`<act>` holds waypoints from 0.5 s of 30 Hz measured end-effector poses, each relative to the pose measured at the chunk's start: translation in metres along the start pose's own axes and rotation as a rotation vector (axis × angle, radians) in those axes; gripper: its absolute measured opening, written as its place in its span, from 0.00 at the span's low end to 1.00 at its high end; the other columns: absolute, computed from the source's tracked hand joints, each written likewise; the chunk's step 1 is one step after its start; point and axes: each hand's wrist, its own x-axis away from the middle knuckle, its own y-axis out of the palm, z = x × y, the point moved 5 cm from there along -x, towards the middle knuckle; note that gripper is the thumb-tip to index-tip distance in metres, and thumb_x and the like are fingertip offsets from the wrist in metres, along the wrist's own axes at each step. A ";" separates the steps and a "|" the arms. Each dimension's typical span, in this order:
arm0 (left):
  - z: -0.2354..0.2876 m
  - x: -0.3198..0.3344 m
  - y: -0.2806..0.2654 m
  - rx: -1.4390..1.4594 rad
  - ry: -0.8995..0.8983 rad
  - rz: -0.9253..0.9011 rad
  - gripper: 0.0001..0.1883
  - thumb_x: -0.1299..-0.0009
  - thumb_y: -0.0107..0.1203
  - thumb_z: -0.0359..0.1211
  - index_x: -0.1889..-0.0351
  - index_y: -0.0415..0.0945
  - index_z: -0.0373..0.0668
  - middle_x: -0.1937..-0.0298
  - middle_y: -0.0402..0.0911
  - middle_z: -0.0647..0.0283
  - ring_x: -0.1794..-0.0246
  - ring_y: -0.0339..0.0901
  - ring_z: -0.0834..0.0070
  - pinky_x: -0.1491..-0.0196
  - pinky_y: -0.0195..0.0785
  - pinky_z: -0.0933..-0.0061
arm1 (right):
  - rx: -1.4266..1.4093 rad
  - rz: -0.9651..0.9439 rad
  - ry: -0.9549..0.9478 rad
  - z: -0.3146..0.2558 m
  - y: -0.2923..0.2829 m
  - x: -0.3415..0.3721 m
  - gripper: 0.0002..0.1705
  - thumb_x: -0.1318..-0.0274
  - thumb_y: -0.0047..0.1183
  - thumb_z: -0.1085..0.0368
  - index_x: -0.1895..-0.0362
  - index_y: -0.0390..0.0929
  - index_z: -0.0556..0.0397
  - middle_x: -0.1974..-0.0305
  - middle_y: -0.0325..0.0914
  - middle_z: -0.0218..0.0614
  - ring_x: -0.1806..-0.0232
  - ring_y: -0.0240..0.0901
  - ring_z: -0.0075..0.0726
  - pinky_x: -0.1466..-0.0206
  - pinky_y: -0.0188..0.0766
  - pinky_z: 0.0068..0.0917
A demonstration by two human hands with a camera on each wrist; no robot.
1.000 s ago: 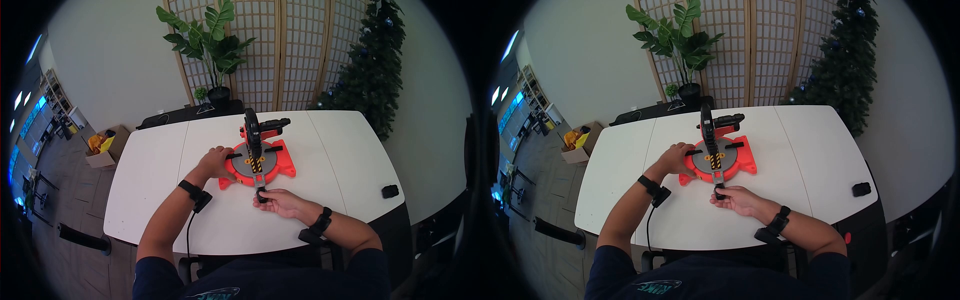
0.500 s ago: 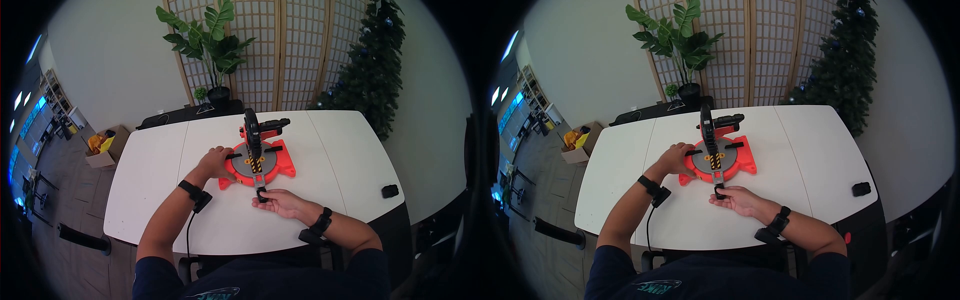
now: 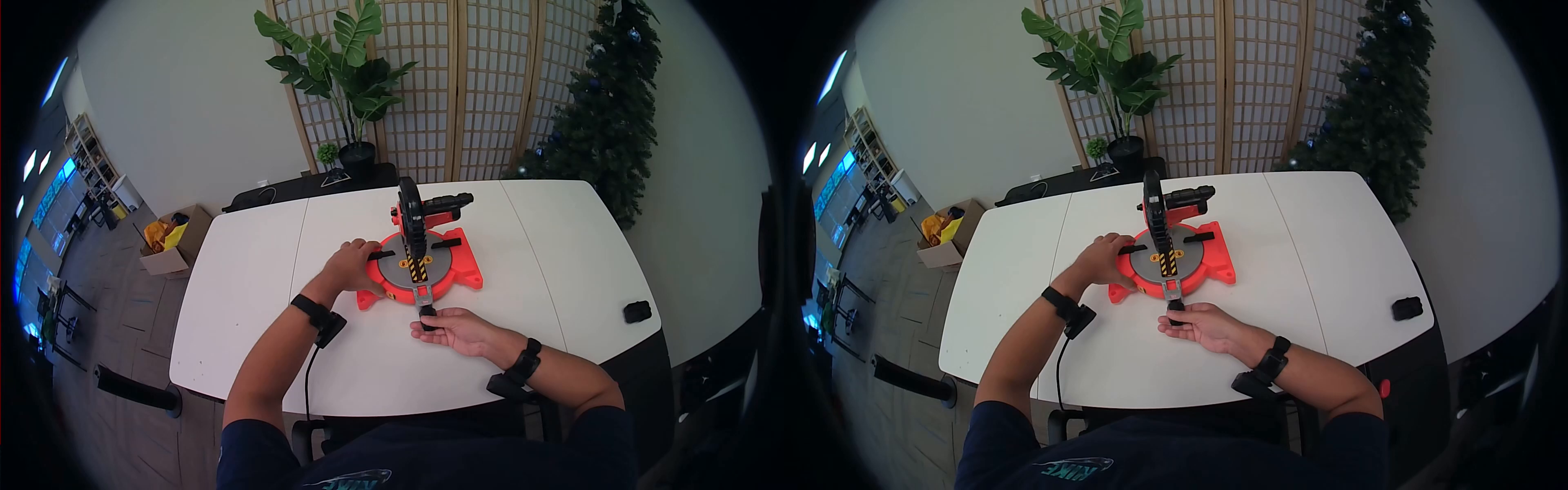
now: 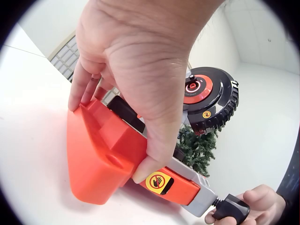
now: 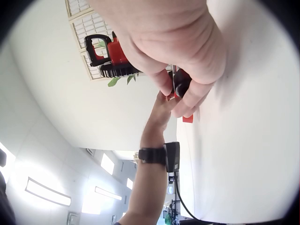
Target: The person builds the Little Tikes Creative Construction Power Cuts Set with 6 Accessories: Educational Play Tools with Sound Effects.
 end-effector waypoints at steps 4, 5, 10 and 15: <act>0.000 -0.001 -0.001 -0.004 0.000 -0.004 0.58 0.66 0.80 0.53 0.32 0.70 0.48 0.37 0.75 0.54 0.36 0.71 0.52 0.35 0.70 0.58 | 0.015 -0.076 0.002 0.002 -0.005 -0.005 0.14 0.31 0.56 0.65 0.49 0.74 0.61 0.49 0.79 0.43 0.44 0.81 0.41 0.41 0.80 0.30; 0.001 -0.001 -0.001 -0.004 0.001 -0.004 0.58 0.66 0.80 0.53 0.32 0.70 0.48 0.37 0.75 0.54 0.36 0.71 0.52 0.35 0.70 0.58 | 0.015 -0.075 0.001 0.001 -0.005 -0.004 0.14 0.31 0.56 0.65 0.49 0.74 0.61 0.49 0.79 0.43 0.44 0.81 0.41 0.41 0.80 0.30; -0.001 -0.001 0.001 0.002 0.000 -0.006 0.58 0.67 0.80 0.53 0.32 0.70 0.47 0.38 0.75 0.54 0.37 0.71 0.52 0.35 0.70 0.58 | 0.101 -0.050 0.001 0.001 -0.006 -0.004 0.14 0.31 0.57 0.63 0.49 0.75 0.59 0.50 0.79 0.41 0.46 0.81 0.37 0.44 0.79 0.28; -0.002 -0.001 0.002 0.002 0.005 0.009 0.58 0.66 0.80 0.53 0.32 0.70 0.47 0.37 0.75 0.54 0.37 0.71 0.51 0.36 0.70 0.58 | 0.063 -0.024 -0.002 0.000 0.000 -0.004 0.14 0.30 0.55 0.63 0.49 0.74 0.60 0.50 0.80 0.42 0.45 0.81 0.38 0.43 0.79 0.28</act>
